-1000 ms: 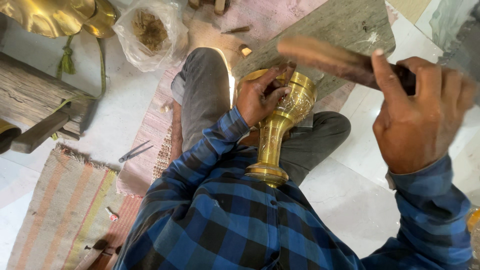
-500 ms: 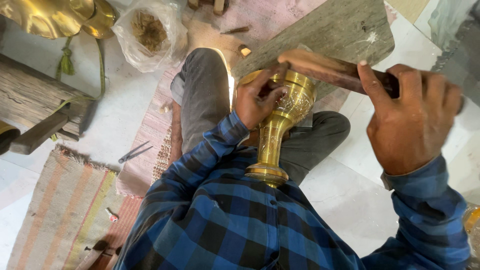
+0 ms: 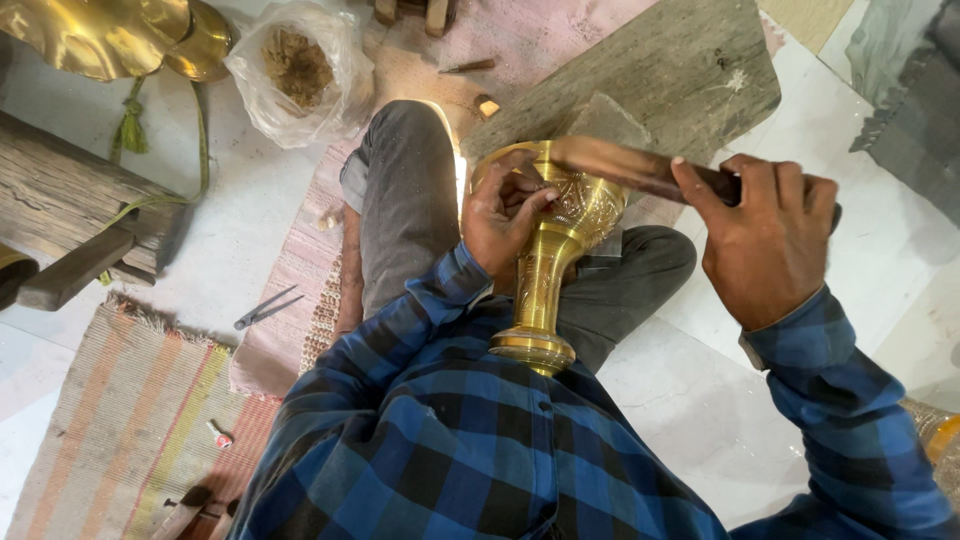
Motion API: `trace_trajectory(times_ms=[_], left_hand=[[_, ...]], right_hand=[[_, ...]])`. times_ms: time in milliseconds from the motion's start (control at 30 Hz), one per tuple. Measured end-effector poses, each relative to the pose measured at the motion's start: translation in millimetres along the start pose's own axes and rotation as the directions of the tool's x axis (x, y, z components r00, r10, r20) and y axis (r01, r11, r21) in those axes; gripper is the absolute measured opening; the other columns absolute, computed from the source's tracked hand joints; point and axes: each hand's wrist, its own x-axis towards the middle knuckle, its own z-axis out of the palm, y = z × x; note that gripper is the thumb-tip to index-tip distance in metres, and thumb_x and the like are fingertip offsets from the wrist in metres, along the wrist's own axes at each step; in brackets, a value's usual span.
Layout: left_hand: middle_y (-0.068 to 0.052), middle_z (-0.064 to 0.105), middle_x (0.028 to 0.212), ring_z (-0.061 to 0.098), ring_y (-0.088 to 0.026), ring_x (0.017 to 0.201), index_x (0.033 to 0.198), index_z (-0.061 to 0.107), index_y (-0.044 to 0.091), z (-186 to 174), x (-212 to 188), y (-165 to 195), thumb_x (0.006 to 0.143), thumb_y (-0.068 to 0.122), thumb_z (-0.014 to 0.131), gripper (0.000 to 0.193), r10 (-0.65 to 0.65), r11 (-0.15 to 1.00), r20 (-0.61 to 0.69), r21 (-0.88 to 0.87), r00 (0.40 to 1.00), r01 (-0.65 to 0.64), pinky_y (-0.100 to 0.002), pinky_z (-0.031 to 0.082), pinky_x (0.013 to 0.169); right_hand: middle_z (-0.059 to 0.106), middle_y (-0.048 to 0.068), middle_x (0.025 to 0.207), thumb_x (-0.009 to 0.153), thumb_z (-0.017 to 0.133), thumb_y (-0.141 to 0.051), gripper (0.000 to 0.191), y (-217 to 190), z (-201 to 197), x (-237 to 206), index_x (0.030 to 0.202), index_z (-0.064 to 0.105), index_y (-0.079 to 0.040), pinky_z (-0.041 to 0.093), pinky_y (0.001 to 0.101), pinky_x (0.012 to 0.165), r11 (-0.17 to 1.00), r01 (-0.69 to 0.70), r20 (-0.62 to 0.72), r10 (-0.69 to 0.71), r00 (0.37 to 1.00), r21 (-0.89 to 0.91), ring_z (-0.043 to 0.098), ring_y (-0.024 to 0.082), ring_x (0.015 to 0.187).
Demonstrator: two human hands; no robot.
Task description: The person sits on the floor with an engraved brass vase held between the legs and decorates its surface by hand, holding a small punch against the metal and striking it with a wooden mallet, repositioning the punch repeatedly around the vase's pattern.
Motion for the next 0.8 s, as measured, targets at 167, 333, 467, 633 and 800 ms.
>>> trace_trajectory(times_ms=[167, 333, 467, 633, 800], left_hand=[[-0.011, 0.072, 0.101, 0.075, -0.016, 0.094, 0.136, 0.054, 0.0, -1.2, -1.2, 5.8, 0.093, -0.005, 0.077, 0.048, 0.168, 0.975, 0.032, 0.144, 0.985, -0.17, -0.028, 0.068, 0.085], [-0.011, 0.074, 0.097, 0.076, -0.015, 0.09, 0.138, 0.052, -0.001, 1.5, -2.6, 8.2, 0.095, -0.006, 0.075, 0.048, 0.129, 0.981, 0.008, 0.143, 0.992, -0.129, -0.028, 0.068, 0.081], [-0.013, 0.073, 0.099, 0.076, -0.016, 0.092, 0.138, 0.05, -0.001, 2.6, -1.3, 7.3, 0.097, -0.006, 0.073, 0.048, 0.17, 0.978, 0.014, 0.118, 0.985, -0.17, -0.028, 0.068, 0.083], [-0.014, 0.076, 0.097, 0.077, -0.017, 0.092, 0.139, 0.051, -0.002, 2.2, -4.1, 7.7, 0.097, -0.007, 0.071, 0.047, 0.082, 0.989, -0.002, 0.127, 0.997, -0.081, -0.028, 0.067, 0.08], [-0.014, 0.076, 0.098, 0.077, -0.017, 0.092, 0.141, 0.05, -0.002, 3.6, -4.5, 4.5, 0.096, -0.007, 0.072, 0.05, 0.151, 0.97, -0.002, 0.191, 0.989, -0.148, -0.028, 0.067, 0.082]], right_hand=[[0.065, 0.006, 0.112, 0.095, 0.069, -0.008, 0.046, 3.1, -22.4, 15.7, 0.138, 0.075, -0.024, 0.04, 0.0423, 0.092, 0.987, 0.067, 0.039, -0.062, 0.997, -0.145, 0.055, 0.024, 0.101], [0.064, 0.007, 0.118, 0.103, 0.07, -0.006, 0.047, -2.1, -38.6, 28.6, 0.147, 0.072, -0.023, 0.041, 0.0406, 0.098, 0.992, 0.055, -0.027, -0.058, 0.998, -0.115, 0.054, 0.024, 0.106], [0.063, 0.009, 0.123, 0.101, 0.071, -0.002, 0.053, -2.9, -55.6, 34.8, 0.151, 0.071, -0.022, 0.042, 0.0421, 0.097, 0.997, 0.074, -0.06, -0.076, 0.995, -0.032, 0.055, 0.025, 0.105], [0.061, 0.01, 0.123, 0.092, 0.07, 0.003, 0.067, -9.9, -71.3, 48.9, 0.155, 0.069, -0.02, 0.043, 0.0444, 0.093, 0.967, 0.046, -0.043, -0.036, 0.998, 0.251, 0.055, 0.029, 0.108], [0.061, 0.013, 0.114, 0.088, 0.073, 0.002, 0.06, -14.1, -75.0, 60.8, 0.144, 0.069, -0.019, 0.045, 0.0468, 0.089, 0.971, 0.143, -0.072, -0.132, 0.989, 0.19, 0.054, 0.029, 0.098]])
